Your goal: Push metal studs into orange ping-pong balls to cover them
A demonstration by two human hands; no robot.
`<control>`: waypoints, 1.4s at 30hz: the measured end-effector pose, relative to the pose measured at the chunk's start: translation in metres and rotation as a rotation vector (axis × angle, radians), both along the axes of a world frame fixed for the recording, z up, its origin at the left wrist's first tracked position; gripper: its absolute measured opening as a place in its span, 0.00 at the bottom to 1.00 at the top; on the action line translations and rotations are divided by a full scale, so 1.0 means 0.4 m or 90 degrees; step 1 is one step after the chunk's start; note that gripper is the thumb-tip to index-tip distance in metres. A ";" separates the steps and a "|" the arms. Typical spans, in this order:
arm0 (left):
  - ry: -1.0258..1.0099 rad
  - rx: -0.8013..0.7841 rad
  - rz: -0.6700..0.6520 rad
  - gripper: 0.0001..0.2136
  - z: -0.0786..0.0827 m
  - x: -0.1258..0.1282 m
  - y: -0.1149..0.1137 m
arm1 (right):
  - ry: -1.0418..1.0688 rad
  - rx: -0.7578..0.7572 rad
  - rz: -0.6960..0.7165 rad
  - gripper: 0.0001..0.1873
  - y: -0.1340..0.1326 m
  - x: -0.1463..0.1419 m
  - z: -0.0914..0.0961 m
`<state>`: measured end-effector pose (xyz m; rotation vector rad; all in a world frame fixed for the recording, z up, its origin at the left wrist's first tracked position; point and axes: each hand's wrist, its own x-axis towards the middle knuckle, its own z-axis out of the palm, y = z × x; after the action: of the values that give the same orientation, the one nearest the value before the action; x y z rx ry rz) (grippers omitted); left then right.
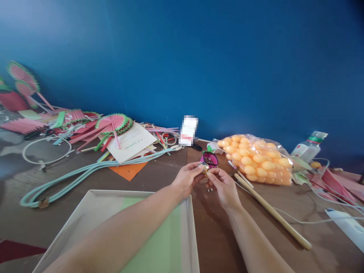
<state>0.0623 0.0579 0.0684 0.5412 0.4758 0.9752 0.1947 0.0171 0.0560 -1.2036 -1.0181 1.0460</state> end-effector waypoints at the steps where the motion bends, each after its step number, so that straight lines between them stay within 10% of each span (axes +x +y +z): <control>1: -0.002 0.000 -0.002 0.10 -0.001 0.000 0.000 | -0.002 -0.001 -0.003 0.13 0.000 0.000 0.000; 42: 0.004 0.015 -0.017 0.11 0.002 -0.001 -0.001 | -0.022 0.026 0.019 0.10 -0.006 0.001 0.011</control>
<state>0.0618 0.0576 0.0691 0.5708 0.4620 0.9540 0.1950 0.0146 0.0603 -1.1801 -1.0825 1.0270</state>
